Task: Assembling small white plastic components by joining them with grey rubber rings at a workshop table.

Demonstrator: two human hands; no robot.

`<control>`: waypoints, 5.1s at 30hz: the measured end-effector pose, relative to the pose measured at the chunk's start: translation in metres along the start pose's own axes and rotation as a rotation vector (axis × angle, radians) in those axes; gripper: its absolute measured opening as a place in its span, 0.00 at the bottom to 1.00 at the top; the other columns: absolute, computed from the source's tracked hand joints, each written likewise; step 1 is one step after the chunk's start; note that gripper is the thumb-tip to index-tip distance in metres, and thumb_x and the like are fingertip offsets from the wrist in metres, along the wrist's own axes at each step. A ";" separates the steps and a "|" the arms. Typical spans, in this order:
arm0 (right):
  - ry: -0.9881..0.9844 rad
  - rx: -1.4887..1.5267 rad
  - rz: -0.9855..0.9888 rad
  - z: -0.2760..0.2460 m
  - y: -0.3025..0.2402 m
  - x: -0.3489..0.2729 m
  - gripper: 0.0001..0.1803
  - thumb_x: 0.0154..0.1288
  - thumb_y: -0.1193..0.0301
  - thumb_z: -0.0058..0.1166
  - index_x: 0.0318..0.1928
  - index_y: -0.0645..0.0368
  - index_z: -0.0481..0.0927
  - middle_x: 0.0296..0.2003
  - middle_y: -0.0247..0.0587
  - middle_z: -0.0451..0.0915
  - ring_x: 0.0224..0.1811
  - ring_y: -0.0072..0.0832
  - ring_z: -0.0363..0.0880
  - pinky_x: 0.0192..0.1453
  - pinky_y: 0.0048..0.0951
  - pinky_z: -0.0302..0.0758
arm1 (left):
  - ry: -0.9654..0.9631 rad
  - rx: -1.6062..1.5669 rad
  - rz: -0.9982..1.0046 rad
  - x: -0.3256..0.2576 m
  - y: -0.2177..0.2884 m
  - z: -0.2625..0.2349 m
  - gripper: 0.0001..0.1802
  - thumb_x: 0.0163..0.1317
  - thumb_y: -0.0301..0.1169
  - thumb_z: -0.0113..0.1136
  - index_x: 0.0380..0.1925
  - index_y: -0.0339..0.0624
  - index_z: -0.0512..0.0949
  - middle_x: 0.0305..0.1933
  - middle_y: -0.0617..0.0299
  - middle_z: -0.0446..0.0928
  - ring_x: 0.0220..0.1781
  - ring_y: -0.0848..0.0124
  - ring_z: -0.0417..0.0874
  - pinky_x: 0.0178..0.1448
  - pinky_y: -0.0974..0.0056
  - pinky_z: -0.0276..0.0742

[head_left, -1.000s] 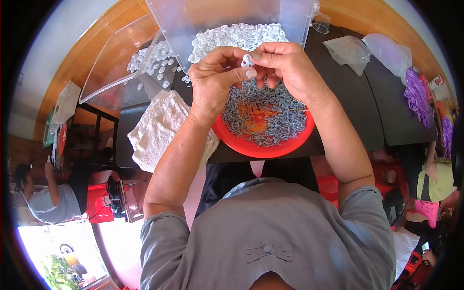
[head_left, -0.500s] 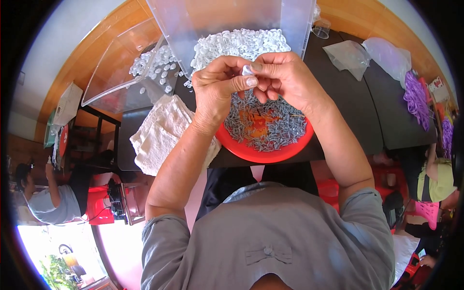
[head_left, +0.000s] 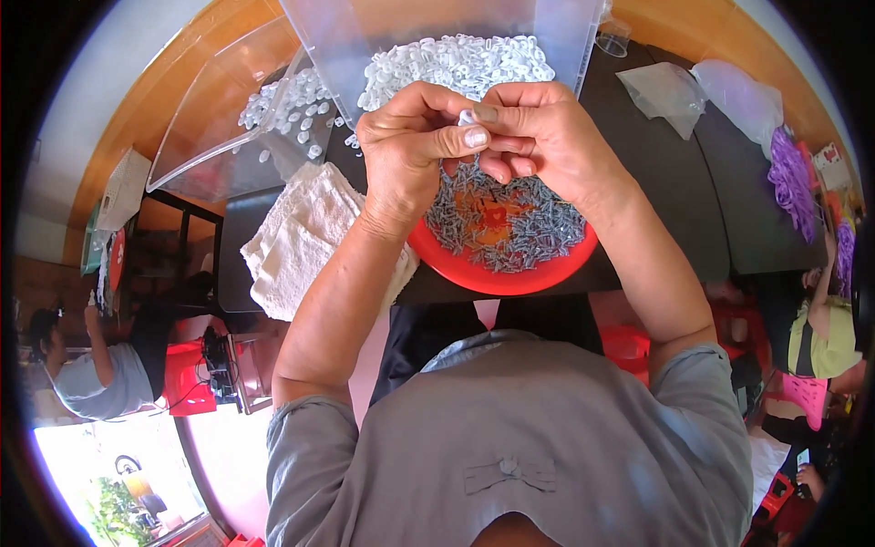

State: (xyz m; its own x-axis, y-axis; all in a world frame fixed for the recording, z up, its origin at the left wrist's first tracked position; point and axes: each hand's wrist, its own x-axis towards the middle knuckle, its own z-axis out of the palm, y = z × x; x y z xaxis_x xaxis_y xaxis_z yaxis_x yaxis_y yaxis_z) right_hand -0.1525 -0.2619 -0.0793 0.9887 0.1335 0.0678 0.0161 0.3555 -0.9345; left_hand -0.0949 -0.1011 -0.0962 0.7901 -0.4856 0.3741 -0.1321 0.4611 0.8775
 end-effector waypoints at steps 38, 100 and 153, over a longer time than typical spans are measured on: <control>0.056 -0.056 -0.027 -0.003 0.005 0.003 0.10 0.65 0.69 0.57 0.30 0.64 0.79 0.20 0.33 0.75 0.16 0.20 0.72 0.16 0.16 0.60 | 0.024 0.231 0.156 -0.002 -0.015 0.005 0.13 0.51 0.18 0.69 0.36 0.35 0.77 0.31 0.62 0.79 0.27 0.79 0.75 0.27 0.75 0.70; 0.265 -0.834 -0.516 -0.005 0.009 0.010 0.06 0.68 0.74 0.51 0.41 0.61 0.80 0.29 0.27 0.78 0.28 0.12 0.71 0.28 0.16 0.68 | 0.183 0.218 -0.119 0.002 -0.004 0.005 0.07 0.59 0.28 0.57 0.29 0.35 0.76 0.20 0.66 0.72 0.18 0.80 0.69 0.20 0.73 0.64; 0.224 -0.481 -0.379 0.000 0.010 0.008 0.11 0.66 0.79 0.52 0.48 0.64 0.81 0.34 0.35 0.81 0.35 0.18 0.79 0.32 0.18 0.73 | 0.182 0.221 -0.046 0.000 -0.012 0.006 0.09 0.63 0.30 0.58 0.31 0.33 0.77 0.22 0.65 0.74 0.21 0.80 0.71 0.21 0.75 0.65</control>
State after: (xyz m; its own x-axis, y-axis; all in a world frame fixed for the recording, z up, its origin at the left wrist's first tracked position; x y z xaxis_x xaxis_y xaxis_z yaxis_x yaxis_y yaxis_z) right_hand -0.1441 -0.2577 -0.0881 0.9077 -0.1340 0.3977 0.3834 -0.1211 -0.9156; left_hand -0.0973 -0.1109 -0.1045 0.8900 -0.3517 0.2902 -0.2055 0.2587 0.9438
